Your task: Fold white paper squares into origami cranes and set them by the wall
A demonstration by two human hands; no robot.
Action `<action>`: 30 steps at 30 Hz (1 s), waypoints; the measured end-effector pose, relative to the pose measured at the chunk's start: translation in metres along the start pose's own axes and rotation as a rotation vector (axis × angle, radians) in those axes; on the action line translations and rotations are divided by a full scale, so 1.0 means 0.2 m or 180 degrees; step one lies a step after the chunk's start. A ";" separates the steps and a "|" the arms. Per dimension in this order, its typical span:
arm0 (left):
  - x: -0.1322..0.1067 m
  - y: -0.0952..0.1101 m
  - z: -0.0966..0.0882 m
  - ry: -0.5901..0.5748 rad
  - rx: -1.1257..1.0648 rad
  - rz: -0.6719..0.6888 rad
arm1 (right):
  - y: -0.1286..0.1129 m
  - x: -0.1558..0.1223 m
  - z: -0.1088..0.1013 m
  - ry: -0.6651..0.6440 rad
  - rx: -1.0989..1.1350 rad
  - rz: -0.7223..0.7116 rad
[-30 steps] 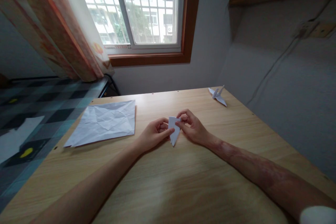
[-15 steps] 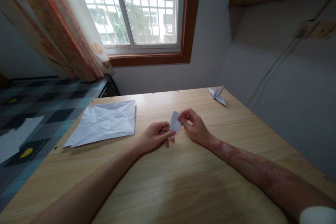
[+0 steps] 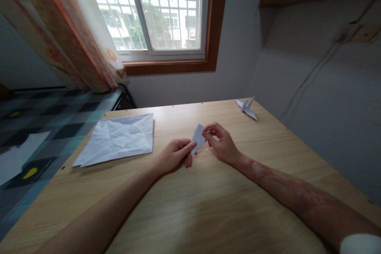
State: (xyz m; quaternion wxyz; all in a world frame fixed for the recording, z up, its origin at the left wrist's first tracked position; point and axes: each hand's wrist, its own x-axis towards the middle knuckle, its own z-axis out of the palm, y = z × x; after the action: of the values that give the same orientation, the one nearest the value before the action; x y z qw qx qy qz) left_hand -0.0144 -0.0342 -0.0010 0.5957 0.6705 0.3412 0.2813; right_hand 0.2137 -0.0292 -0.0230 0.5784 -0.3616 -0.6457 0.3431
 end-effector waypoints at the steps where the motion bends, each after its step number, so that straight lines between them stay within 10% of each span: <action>1: 0.00 0.00 0.00 0.0023 -0.0025 -0.0009 | 0.00 0.00 0.00 -0.0010 0.0014 0.0023; 12: 0.04 -0.01 -0.02 0.0417 -0.0374 0.0270 | -0.01 0.00 -0.01 -0.0448 0.0115 0.0111; 21: 0.06 -0.05 -0.06 0.0469 -0.0731 0.0275 | -0.11 -0.02 -0.02 -0.0856 -0.0772 -0.1037; 30: 0.06 -0.03 -0.05 0.0652 -0.0787 0.0279 | -0.09 -0.01 -0.01 -0.0758 -0.0983 -0.1198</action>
State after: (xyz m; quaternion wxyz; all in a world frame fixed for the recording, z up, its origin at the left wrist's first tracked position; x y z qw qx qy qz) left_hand -0.0148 -0.0181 -0.0057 0.6230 0.5741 0.3334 0.4137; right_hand 0.2138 -0.0406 -0.0076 0.4900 -0.2763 -0.8097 0.1671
